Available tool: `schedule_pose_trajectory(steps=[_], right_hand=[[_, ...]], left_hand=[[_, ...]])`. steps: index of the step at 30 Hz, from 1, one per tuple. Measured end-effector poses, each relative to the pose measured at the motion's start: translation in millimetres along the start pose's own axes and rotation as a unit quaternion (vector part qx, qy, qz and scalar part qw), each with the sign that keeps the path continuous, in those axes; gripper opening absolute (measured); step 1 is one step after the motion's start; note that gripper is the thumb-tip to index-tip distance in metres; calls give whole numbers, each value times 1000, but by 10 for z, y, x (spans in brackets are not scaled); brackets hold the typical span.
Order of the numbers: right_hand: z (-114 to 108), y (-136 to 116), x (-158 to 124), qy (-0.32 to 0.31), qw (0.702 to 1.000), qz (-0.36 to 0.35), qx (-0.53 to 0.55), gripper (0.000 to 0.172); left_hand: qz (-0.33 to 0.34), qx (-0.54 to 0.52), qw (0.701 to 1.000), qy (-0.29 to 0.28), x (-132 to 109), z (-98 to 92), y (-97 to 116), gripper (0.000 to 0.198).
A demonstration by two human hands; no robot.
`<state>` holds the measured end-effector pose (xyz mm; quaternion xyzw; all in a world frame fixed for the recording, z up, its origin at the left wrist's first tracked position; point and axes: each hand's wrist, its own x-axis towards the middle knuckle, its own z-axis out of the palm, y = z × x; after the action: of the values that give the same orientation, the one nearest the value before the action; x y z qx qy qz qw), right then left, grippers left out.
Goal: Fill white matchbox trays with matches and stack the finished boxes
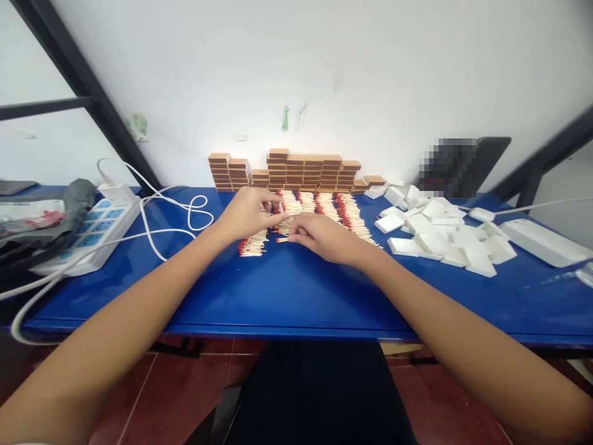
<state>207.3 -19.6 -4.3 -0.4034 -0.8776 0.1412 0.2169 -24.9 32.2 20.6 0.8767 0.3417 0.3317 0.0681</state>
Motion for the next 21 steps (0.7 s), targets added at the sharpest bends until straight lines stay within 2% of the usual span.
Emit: schedule_pose_trajectory(steps=[8, 15, 21], right_hand=[[-48, -13, 3, 9, 1000, 5, 6, 11], [-201, 81, 19, 76, 997, 11, -10, 12], [-320, 152, 19, 123, 992, 18, -20, 11]], left_hand=[[14, 50, 999, -10, 2, -24, 7, 22], [34, 87, 995, -20, 4, -22, -30, 24], [52, 75, 996, -22, 7, 1, -74, 27]])
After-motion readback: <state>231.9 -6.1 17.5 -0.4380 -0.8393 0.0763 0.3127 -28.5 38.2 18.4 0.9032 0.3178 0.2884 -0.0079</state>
